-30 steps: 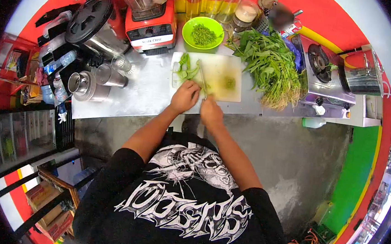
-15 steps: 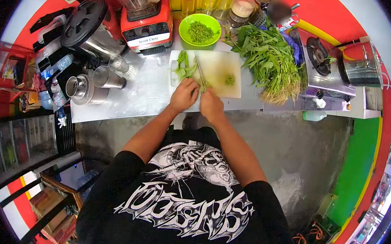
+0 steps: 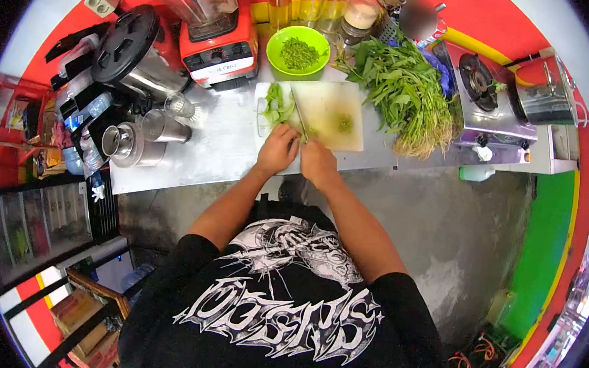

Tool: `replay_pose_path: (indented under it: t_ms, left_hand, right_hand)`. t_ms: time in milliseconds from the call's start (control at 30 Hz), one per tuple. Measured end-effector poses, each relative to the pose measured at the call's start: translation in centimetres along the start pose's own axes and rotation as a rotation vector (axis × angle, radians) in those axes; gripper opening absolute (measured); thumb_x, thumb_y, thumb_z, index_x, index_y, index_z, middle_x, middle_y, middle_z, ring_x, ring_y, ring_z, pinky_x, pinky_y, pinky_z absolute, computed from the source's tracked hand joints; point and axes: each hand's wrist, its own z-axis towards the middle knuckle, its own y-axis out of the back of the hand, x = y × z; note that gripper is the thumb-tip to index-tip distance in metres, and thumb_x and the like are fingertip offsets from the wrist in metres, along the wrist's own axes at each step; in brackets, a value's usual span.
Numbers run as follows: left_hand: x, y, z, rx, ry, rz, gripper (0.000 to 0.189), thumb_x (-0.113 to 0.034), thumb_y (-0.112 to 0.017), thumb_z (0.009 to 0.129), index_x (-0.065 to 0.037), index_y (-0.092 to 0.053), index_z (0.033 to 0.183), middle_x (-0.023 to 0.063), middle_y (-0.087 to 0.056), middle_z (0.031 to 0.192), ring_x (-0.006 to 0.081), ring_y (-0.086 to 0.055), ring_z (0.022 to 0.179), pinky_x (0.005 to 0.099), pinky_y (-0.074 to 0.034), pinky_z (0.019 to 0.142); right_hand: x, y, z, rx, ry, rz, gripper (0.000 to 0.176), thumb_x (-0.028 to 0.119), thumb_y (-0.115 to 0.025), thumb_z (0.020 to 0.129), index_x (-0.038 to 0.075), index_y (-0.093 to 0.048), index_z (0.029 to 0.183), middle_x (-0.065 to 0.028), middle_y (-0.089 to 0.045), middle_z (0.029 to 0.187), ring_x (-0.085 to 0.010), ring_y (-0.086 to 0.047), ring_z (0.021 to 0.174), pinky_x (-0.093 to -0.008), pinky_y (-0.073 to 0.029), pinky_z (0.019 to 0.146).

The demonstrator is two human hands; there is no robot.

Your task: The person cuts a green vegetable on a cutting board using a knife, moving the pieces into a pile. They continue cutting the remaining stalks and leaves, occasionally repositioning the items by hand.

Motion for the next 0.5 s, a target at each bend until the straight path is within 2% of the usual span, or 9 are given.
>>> replay_pose_path:
  t_ms: [67, 133, 233, 300, 400, 500]
  left_hand:
    - [-0.3, 0.1, 0.1, -0.021, -0.008, 0.014, 0.008, -0.002, -0.064, 0.085, -0.002, -0.062, 0.093, 0.0165, -0.057, 0.091, 0.0387, -0.055, 0.091, 0.0465, -0.047, 0.081]
    - [-0.3, 0.1, 0.1, 0.002, -0.009, 0.021, 0.008, -0.004, -0.063, 0.086, -0.001, -0.062, 0.093, 0.0173, -0.058, 0.094, 0.0379, -0.057, 0.093, 0.0466, -0.049, 0.084]
    - [-0.7, 0.0, 0.2, 0.001, 0.002, 0.077, 0.007, -0.003, -0.063, 0.086, -0.002, -0.061, 0.092, 0.017, -0.058, 0.094, 0.0378, -0.056, 0.092, 0.0472, -0.048, 0.083]
    - [-0.9, -0.1, 0.1, -0.003, -0.004, 0.087, 0.008, -0.003, -0.063, 0.086, -0.002, -0.062, 0.094, 0.0161, -0.059, 0.095, 0.038, -0.057, 0.092, 0.0468, -0.048, 0.082]
    - [-0.9, -0.3, 0.2, -0.002, 0.014, 0.138, 0.01, -0.004, -0.064, 0.087, -0.003, -0.062, 0.096, 0.0148, -0.059, 0.096, 0.0377, -0.057, 0.092, 0.0466, -0.049, 0.081]
    - [-1.1, -0.4, 0.3, -0.011, 0.02, 0.151, 0.011, -0.007, -0.063, 0.088, -0.003, -0.062, 0.099, 0.015, -0.059, 0.095, 0.0376, -0.057, 0.093, 0.0469, -0.049, 0.081]
  right_hand:
    - [0.6, 0.1, -1.8, 0.024, -0.044, -0.054, 0.033, 0.026, -0.048, 0.101, -0.005, -0.059, 0.106, -0.0311, -0.069, 0.099, -0.0472, -0.069, 0.095, -0.0544, -0.054, 0.084]
    - [1.1, -0.6, -2.6, -0.043, -0.079, -0.033, 0.033, 0.026, -0.048, 0.101, -0.005, -0.058, 0.107, -0.0309, -0.07, 0.099, -0.0472, -0.069, 0.094, -0.0545, -0.054, 0.085]
    - [0.1, -1.5, -1.6, -0.009, -0.132, -0.045, 0.035, 0.028, -0.05, 0.102, -0.005, -0.054, 0.114, -0.034, -0.068, 0.1, -0.0514, -0.067, 0.096, -0.0584, -0.051, 0.086]
    - [-0.5, -1.1, -0.9, 0.008, -0.055, -0.017, 0.037, 0.029, -0.05, 0.102, -0.005, -0.052, 0.117, -0.0338, -0.068, 0.1, -0.051, -0.067, 0.096, -0.0591, -0.051, 0.086]
    - [-1.3, -0.6, -1.1, -0.041, -0.053, 0.018, 0.038, 0.03, -0.05, 0.102, -0.004, -0.05, 0.117, -0.0332, -0.068, 0.1, -0.0514, -0.066, 0.095, -0.0596, -0.051, 0.086]
    - [-2.6, 0.1, -1.5, -0.04, -0.134, 0.018, 0.039, 0.034, -0.05, 0.102, -0.002, -0.05, 0.117, -0.0326, -0.068, 0.1, -0.0516, -0.066, 0.097, -0.0591, -0.051, 0.086]
